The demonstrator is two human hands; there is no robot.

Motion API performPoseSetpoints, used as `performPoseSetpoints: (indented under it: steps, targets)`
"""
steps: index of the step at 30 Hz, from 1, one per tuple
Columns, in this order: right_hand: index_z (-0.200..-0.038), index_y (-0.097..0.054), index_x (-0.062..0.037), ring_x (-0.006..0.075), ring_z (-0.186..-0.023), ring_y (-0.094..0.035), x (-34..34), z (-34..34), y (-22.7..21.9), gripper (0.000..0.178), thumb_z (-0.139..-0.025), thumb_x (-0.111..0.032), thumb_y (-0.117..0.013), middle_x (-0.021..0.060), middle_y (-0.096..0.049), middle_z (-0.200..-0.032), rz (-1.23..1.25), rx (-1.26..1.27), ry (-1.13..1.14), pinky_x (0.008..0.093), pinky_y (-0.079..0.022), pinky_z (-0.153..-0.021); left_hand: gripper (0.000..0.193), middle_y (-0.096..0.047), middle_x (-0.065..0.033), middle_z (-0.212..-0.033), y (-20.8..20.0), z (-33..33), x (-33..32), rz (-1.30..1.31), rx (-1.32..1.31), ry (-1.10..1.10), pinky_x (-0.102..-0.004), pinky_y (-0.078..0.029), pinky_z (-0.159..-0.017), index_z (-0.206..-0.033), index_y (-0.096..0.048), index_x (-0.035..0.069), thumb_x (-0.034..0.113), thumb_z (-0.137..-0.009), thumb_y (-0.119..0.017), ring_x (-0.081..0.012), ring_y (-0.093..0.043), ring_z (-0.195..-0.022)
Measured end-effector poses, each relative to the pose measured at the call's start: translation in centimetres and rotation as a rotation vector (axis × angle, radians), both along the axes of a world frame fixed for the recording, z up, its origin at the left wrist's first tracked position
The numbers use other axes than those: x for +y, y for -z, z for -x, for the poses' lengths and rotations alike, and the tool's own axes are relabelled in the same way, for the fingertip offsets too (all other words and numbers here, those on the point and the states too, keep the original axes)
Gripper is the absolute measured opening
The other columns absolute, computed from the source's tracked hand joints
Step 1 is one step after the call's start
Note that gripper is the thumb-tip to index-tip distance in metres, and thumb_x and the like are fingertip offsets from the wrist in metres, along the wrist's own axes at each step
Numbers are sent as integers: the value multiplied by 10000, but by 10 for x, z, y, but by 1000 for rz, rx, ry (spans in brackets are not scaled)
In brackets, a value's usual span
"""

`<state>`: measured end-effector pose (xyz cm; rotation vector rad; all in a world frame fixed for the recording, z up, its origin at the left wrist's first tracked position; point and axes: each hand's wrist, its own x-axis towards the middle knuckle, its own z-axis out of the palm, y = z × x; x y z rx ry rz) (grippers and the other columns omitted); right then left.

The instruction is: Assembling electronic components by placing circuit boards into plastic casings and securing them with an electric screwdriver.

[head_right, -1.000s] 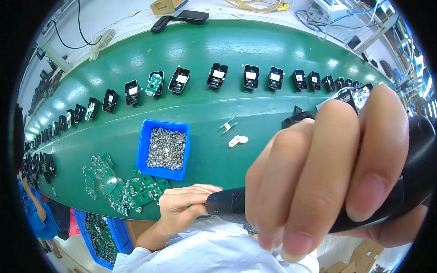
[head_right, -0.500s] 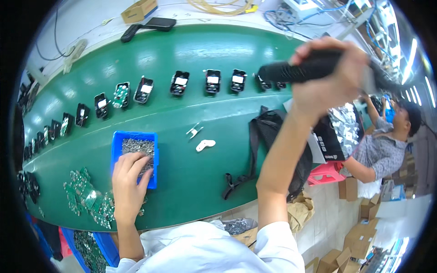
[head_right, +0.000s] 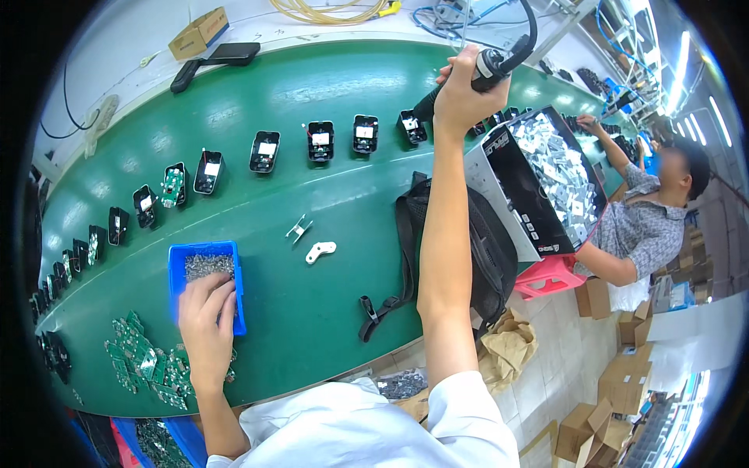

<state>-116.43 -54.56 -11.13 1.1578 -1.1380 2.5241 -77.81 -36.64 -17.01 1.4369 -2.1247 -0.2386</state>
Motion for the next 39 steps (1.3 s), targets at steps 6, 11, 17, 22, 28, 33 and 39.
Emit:
performPoseSetpoints:
  steps: [6,11,17,22,28,33,39]
  targets:
    - [-943,-608,1,116,-439,-564,-5,1,10,184,-920,-150,-710,74,-661,-644,-19,-1,43,233,-462,-386,149,-698,-21,-1138,2,0,0,4,3,10,-368,-468,-948,-1022,-749,42,68,-881,-709,-224,-618,-1005]
    - [-954,-606,-1,118,-439,-567,-8,4,13,185,-922,-153,-708,73,-665,-652,-28,-21,28,238,-466,-384,148,-698,-23,-1140,2,0,0,9,-12,17,-372,-468,-952,-1028,-744,42,73,-889,-703,-226,-619,-1008]
    - [-950,-605,-2,121,-439,-568,-9,7,13,195,-929,-170,-701,76,-662,-646,-19,-24,30,240,-469,-384,144,-697,-24,-1144,3,1,0,3,-8,14,-374,-468,-956,-1025,-742,42,76,-892,-702,-229,-620,-1014]
    - [-941,-603,-3,125,-440,-571,-8,8,14,207,-938,-189,-695,77,-660,-639,-30,-16,25,242,-473,-384,145,-698,-24,-1146,4,2,-1,-5,-12,25,-373,-469,-956,-1027,-741,45,81,-892,-703,-231,-621,-1017]
    - [-936,-604,-4,133,-439,-576,-8,8,11,230,-953,-219,-684,74,-656,-628,-81,-33,10,248,-477,-387,143,-698,-23,-1145,5,1,-2,-5,-3,25,-375,-469,-957,-1025,-740,48,87,-893,-703,-231,-622,-1017]
    - [-936,-602,-1,142,-434,-578,-11,14,13,260,-965,-250,-670,75,-650,-624,-121,-70,-29,257,-481,-389,143,-699,-21,-1143,9,1,-3,0,1,19,-377,-468,-957,-1024,-740,52,91,-892,-704,-230,-621,-1016]
    - [-954,-569,17,163,-447,-588,-40,40,10,344,-967,-314,-660,102,-649,-650,-219,-110,-99,274,-485,-404,145,-703,-18,-1134,10,1,-4,7,-17,22,-379,-468,-954,-1022,-740,56,89,-885,-706,-231,-623,-1016]
